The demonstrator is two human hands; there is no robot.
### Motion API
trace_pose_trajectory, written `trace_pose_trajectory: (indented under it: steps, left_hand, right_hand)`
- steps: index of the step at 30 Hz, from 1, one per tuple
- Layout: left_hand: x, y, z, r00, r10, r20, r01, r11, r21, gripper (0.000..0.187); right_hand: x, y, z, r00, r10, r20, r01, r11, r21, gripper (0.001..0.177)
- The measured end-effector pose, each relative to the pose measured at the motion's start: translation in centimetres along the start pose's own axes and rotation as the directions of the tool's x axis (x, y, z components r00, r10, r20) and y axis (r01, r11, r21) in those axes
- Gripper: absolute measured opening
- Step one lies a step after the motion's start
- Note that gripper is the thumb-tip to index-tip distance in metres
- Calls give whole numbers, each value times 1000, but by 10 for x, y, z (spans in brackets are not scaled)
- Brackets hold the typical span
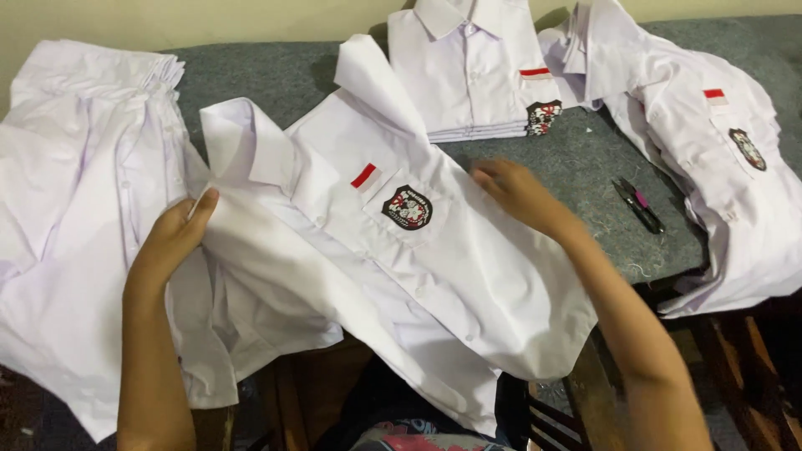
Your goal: Smoothing and folding white school shirts on a flat work surface and stacking them.
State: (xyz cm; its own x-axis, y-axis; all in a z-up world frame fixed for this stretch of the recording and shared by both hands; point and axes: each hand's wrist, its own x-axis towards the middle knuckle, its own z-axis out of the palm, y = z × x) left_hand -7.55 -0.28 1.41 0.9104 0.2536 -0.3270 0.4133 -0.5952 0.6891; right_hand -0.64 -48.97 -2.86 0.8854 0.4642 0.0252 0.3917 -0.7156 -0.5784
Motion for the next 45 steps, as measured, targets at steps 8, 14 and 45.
trace_pose_trajectory:
  steps: [8,14,45]
  left_hand:
    - [4,-15,11,925,368,-101,-379,915,-137,44]
    - [47,-2,0,858,501,-111,-503,864,12,38]
    - [-50,34,95,915,45,400,-128,974,184,60]
  right_hand:
    - [112,-12,58,949,312,-43,-282,903,324,66]
    - [30,-33,-7,862,468,-195,-76,499,863,69]
    - [-152,47,-4,906,359,223,-423,777,467,86]
